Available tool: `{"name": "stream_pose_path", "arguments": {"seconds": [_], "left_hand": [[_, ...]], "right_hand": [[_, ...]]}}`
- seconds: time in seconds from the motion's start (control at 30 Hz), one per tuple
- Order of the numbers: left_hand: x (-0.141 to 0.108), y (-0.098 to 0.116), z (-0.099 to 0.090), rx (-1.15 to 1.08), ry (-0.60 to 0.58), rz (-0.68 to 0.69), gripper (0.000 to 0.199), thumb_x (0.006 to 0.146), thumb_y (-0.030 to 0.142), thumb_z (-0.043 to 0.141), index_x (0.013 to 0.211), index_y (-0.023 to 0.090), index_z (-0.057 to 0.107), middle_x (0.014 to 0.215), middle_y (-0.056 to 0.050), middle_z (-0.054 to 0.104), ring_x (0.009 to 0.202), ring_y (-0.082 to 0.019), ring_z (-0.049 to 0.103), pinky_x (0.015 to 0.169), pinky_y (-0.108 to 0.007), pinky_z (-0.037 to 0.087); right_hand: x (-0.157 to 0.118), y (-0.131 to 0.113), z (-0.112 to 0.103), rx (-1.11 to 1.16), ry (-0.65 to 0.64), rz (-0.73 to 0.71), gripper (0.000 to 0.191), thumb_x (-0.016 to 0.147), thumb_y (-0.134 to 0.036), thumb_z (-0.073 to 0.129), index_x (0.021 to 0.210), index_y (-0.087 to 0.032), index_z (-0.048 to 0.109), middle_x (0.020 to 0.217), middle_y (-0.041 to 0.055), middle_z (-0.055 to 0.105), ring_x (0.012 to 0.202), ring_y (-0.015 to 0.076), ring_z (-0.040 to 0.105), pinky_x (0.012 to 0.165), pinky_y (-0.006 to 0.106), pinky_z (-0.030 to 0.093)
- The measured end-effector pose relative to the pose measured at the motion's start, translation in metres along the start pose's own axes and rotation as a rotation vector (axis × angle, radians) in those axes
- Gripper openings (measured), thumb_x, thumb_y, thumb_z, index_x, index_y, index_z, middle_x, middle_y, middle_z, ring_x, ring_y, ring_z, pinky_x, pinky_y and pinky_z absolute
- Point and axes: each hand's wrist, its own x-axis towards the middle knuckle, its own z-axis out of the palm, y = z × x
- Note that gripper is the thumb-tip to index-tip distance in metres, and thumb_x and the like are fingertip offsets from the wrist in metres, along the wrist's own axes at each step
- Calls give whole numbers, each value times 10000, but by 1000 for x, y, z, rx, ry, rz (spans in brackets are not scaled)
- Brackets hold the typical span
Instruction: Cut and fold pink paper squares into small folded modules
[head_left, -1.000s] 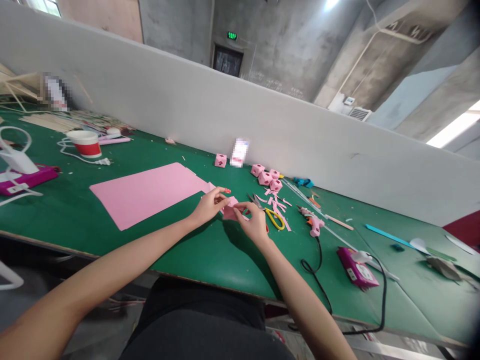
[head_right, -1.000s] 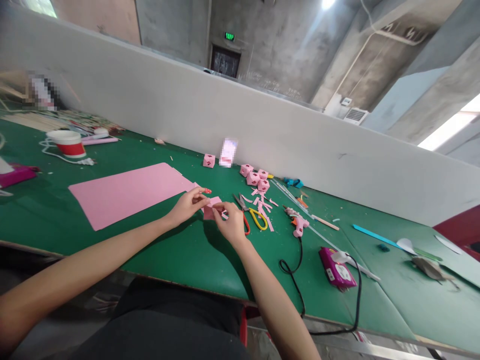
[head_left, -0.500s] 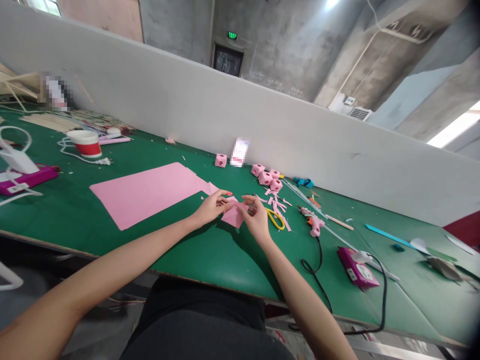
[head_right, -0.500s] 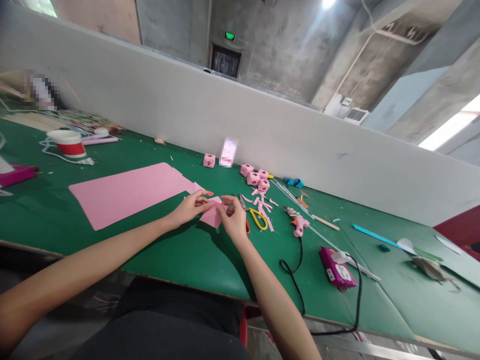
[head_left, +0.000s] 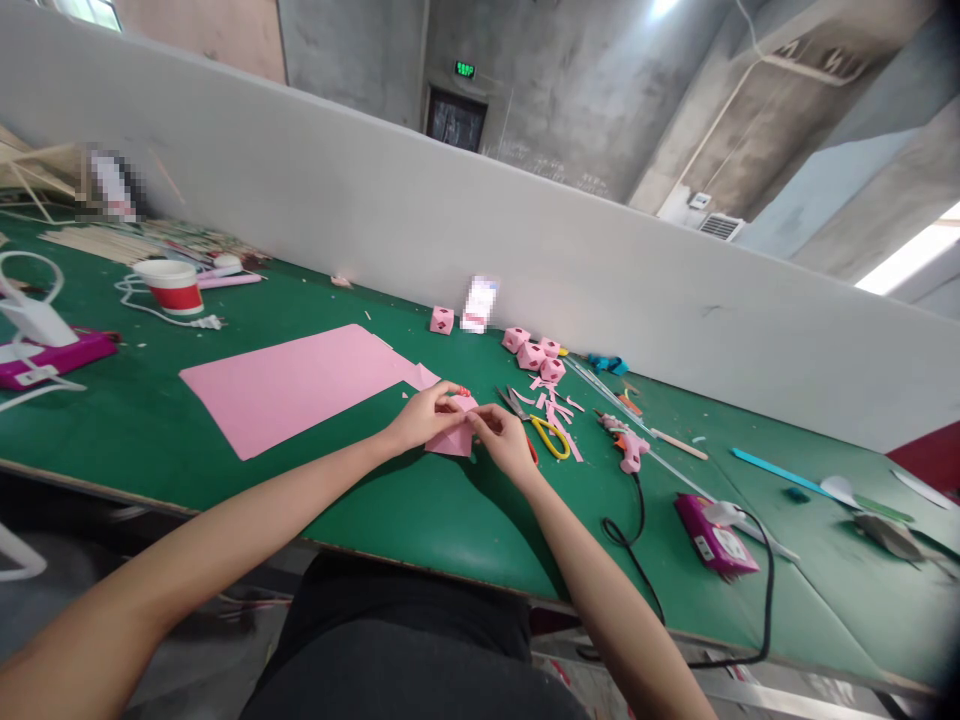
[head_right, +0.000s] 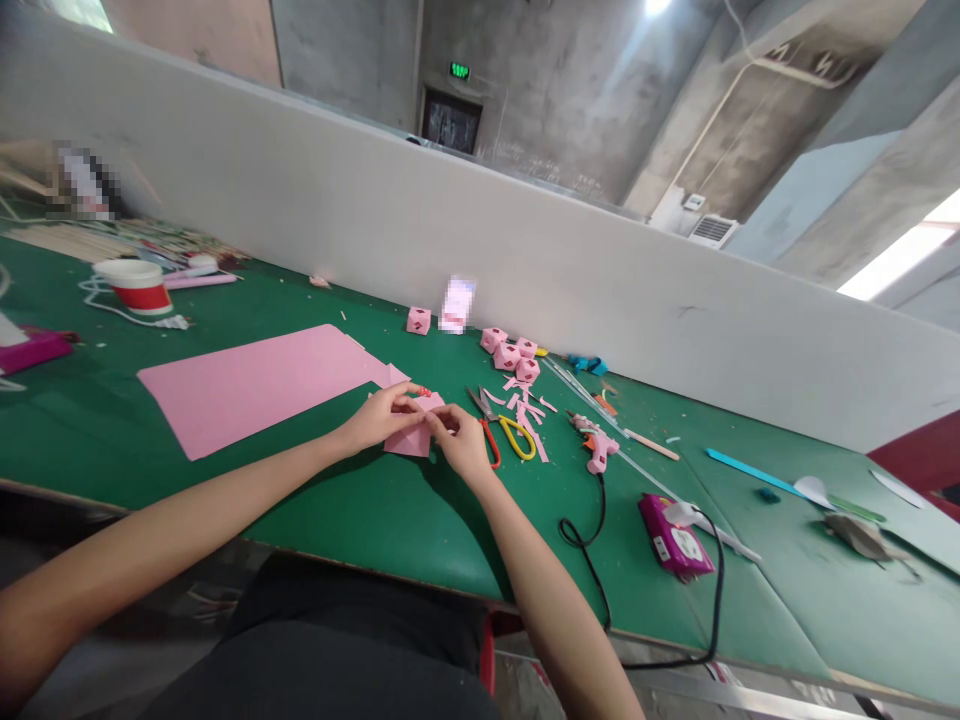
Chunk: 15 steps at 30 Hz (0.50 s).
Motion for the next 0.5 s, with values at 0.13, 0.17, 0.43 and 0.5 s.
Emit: {"name": "stream_pose_path", "arguments": {"seconds": [0.13, 0.17, 0.43, 0.5], "left_hand": [[-1, 1, 0, 21, 9, -2, 451, 797, 387, 702, 1170, 157, 594, 924, -79, 776, 912, -252, 727, 864, -378, 543], [-2, 2, -1, 32, 25, -1, 445, 795, 384, 704, 1165, 159, 602, 932, -80, 775, 921, -253, 726, 862, -373, 544], [-2, 4, -3, 45, 43, -18, 446, 772, 417, 725, 1129, 163, 636, 891, -72, 775, 867, -258, 728, 816, -362, 543], [-2, 3, -2, 34, 50, -12, 439, 770, 417, 724, 1120, 164, 646, 880, -69, 776, 841, -252, 723, 798, -357, 542]], "right_hand": [[1, 1, -3, 19, 44, 14, 319, 818, -502, 651, 807, -183, 653, 722, 25, 672, 686, 175, 658, 556, 260, 515], [1, 1, -3, 23, 48, 22, 322, 818, -505, 653, 809, -183, 654, 720, 26, 674, 687, 176, 662, 553, 258, 515], [1, 0, -2, 77, 28, 44, 400, 748, -579, 728, 789, -186, 668, 700, 34, 691, 649, 170, 653, 558, 274, 517], [1, -1, -2, 89, 30, 59, 381, 752, -566, 727, 788, -191, 673, 704, 35, 695, 656, 172, 658, 561, 276, 518]]}}
